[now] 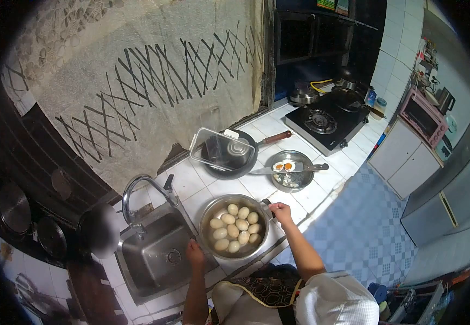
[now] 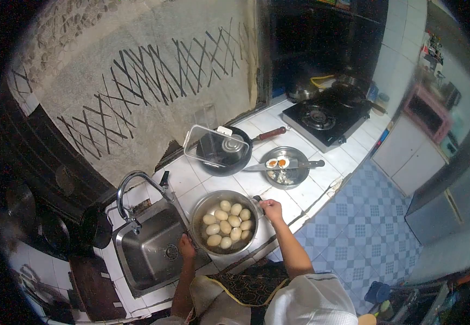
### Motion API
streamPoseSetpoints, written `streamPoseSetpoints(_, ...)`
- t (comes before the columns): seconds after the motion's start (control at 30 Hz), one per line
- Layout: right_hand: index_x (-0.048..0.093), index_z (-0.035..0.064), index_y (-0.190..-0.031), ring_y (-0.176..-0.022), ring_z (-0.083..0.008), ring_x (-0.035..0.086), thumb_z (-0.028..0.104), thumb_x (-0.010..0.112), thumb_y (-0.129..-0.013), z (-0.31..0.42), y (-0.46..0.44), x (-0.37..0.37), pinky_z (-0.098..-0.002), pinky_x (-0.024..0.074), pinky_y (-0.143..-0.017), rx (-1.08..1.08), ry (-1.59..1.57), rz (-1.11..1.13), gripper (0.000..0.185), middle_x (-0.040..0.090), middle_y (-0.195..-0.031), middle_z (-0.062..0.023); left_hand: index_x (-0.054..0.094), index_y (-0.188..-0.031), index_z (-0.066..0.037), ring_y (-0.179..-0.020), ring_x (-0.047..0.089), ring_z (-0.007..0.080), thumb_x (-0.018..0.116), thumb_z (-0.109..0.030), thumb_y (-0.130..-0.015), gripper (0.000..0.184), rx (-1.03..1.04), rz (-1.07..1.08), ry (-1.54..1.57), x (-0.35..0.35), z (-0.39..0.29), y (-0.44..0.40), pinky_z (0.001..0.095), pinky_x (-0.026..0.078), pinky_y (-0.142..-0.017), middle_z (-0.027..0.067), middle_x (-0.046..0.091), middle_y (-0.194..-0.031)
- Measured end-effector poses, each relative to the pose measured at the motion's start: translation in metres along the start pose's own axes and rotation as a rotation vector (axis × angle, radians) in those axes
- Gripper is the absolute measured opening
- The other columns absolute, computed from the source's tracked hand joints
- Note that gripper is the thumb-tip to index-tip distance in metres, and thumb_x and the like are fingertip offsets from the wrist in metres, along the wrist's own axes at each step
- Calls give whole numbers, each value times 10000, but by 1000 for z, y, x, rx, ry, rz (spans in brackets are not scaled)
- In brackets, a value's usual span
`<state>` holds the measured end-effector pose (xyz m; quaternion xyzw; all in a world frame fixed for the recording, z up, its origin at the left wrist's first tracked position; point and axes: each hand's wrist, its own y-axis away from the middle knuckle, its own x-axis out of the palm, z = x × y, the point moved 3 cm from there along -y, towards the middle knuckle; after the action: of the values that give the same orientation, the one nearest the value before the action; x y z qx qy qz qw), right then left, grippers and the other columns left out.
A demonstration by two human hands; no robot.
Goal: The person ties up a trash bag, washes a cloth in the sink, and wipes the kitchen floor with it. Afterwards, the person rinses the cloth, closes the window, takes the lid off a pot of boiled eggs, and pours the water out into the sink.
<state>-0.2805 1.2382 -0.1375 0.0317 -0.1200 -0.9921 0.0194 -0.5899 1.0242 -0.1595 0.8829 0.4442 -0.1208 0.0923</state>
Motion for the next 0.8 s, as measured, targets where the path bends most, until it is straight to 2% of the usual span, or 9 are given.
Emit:
streamPoseSetpoints(0.4, 609, 8, -707, -562, -86, 473, 181, 645, -700, 6, 4, -1, -232, 399, -543, 9, 37, -4, 177, 568, -618, -18, 446, -618, -25, -479, 366, 131, 361, -289, -875, 378, 31, -10, -58, 0, -13, 6, 298, 313, -459, 19, 405, -519)
streamPoseSetpoints(0.5, 607, 6, -695, -559, -92, 475, 195, 650, -694, 2, 1, -1, -239, 404, -547, -3, 53, -17, 194, 568, -611, -26, 442, -613, -28, -490, 361, 137, 356, -293, -877, 384, -17, 3, 84, 3, 6, -1, 297, 312, -473, 25, 399, -521)
streamPoseSetpoints(0.57, 605, 4, -683, -558, -97, 477, 206, 654, -690, 0, 1, -2, -243, 407, -549, -11, 61, -28, 208, 567, -604, -33, 462, -634, -62, -438, 388, 83, 371, -343, -878, 383, -9, 17, 11, 1, 3, 0, 237, 321, -412, -6, 416, -520)
streamPoseSetpoints(0.6, 601, 3, -694, -553, -121, 489, 227, 641, -700, -1, 3, -2, -261, 413, -549, -28, 127, -81, 228, 567, -601, -50, 462, -634, -62, -438, 388, 83, 371, -343, -878, 383, -9, 20, 14, -1, 2, 1, 237, 321, -412, -6, 416, -520)
streamPoseSetpoints(0.67, 598, 2, -704, -547, -146, 502, 248, 627, -710, 0, 14, -2, -278, 420, -549, -47, 194, -135, 248, 568, -599, -66, 496, -720, -53, -429, 381, 87, 361, -384, -871, 388, -132, 155, 93, -5, -24, 11, 230, 320, -412, -3, 446, -551)
streamPoseSetpoints(0.7, 586, -3, -764, -574, -177, 518, 265, 602, -727, 4, 25, -5, -295, 425, -569, -100, 228, -243, 271, 569, -630, -88, 496, -720, -53, -429, 381, 87, 361, -384, -871, 388, -131, 159, 95, -7, -26, 11, 230, 320, -412, -3, 446, -551)
streamPoseSetpoints(0.73, 573, -8, -824, -602, -208, 534, 282, 577, -743, 7, 38, -9, -312, 430, -588, -153, 262, -352, 301, 571, -661, -111, 504, -819, -43, -477, 402, 91, 356, -404, -866, 393, -192, 170, 123, -8, -29, 12, 231, 332, -435, 6, 468, -607)
streamPoseSetpoints(0.77, 574, -8, -824, -602, -208, 534, 282, 577, -743, 4, 49, -12, -312, 430, -588, -153, 265, -360, 301, 571, -661, -111, 512, -917, -34, -524, 423, 95, 350, -425, -860, 427, -256, 181, 150, -9, -31, 14, 233, 344, -458, 16, 491, -663)
streamPoseSetpoints(0.8, 548, -7, -888, -640, -228, 540, 284, 555, -756, -1, 62, -17, -320, 429, -610, -144, 277, -443, 320, 569, -702, -126, 512, -917, -34, -524, 423, 95, 350, -425, -860, 427, -258, 191, 152, -9, -34, 18, 233, 344, -458, 16, 491, -663)
